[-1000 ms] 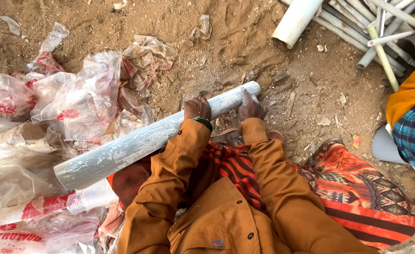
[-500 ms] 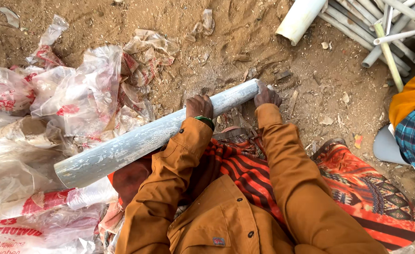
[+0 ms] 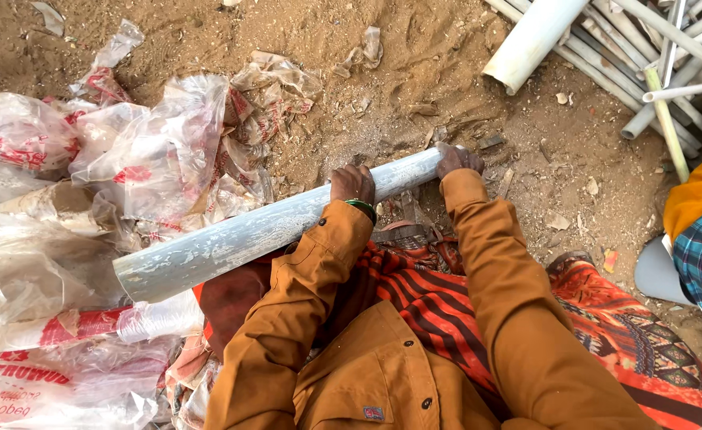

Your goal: The person rubs a white substance onto the exterior of a grey PVC pipe with their hands, covering the length and the open end of the pipe while seated on the ground.

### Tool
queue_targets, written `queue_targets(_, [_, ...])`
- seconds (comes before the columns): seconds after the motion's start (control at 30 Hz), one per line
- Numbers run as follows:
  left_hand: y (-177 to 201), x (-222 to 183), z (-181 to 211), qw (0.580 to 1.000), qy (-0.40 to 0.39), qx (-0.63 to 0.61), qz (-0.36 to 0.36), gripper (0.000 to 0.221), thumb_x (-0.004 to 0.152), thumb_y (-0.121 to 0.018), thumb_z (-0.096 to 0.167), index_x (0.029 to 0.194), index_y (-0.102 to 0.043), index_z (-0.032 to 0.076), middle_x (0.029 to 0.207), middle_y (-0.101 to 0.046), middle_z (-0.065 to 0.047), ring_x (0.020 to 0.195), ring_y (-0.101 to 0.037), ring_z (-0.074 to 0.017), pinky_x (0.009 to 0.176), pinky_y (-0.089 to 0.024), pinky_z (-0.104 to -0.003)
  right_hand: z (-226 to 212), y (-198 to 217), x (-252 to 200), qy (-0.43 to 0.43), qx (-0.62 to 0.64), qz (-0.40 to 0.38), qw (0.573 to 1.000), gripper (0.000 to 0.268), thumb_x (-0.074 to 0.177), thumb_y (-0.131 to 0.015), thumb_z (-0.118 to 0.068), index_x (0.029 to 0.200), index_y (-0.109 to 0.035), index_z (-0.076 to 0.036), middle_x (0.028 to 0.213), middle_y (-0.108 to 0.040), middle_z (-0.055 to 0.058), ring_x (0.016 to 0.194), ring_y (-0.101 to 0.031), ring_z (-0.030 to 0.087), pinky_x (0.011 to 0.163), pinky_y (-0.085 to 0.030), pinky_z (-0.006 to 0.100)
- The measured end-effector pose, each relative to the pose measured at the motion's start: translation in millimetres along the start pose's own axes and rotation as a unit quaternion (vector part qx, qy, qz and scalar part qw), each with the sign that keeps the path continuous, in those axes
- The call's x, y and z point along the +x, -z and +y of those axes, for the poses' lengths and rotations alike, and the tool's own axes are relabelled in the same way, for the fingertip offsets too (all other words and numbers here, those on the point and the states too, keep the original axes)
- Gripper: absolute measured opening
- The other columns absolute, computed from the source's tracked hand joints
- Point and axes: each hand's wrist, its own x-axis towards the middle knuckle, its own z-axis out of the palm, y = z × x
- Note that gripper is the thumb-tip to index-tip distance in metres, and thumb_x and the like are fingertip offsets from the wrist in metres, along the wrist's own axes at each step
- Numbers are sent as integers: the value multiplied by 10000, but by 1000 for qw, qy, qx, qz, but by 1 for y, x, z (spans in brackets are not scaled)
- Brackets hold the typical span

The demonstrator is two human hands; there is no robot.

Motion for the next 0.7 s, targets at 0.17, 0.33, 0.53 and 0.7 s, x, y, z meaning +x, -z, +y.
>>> queue_targets(0.17, [-6, 0, 3, 998, -15, -17, -54, 522, 898, -695, 377, 1272, -571, 35, 1130, -629, -133, 1070, -640, -293, 901, -469, -412, 29, 0, -2, 194, -368, -14, 909, 471, 982, -561, -147, 1400, -646, -347, 1323, -691, 96, 1111, -663, 312, 1050, -484, 452])
queue_targets(0.33, [3, 7, -3, 999, -4, -19, -29, 495, 928, -690, 362, 1288, -574, 43, 1126, -650, -146, 1049, -663, -320, 871, -495, -443, 30, -30, -26, 71, -260, 46, 962, 540, 975, -535, -128, 1474, -536, -335, 1319, -663, 164, 1139, -659, 356, 1007, -504, 429])
queue_targets(0.53, [5, 10, -11, 989, -49, -11, -139, 532, 899, -700, 451, 1336, -621, 158, 1253, -660, -128, 1149, -658, -311, 962, -515, -451, 69, -74, -97, 290, -318, 89, 898, 490, 1062, -514, -173, 1540, -523, -279, 1236, -687, 164, 971, -727, 336, 836, -613, 471])
queue_targets(0.7, [14, 22, -36, 930, -77, -16, -358, 572, 875, -708, 525, 1375, -660, 253, 1359, -669, -113, 1232, -654, -304, 1039, -532, -457, 57, -33, -77, 73, -182, 47, 979, 567, 1023, -475, -150, 1570, -419, -287, 1266, -639, 180, 919, -734, 308, 778, -617, 444])
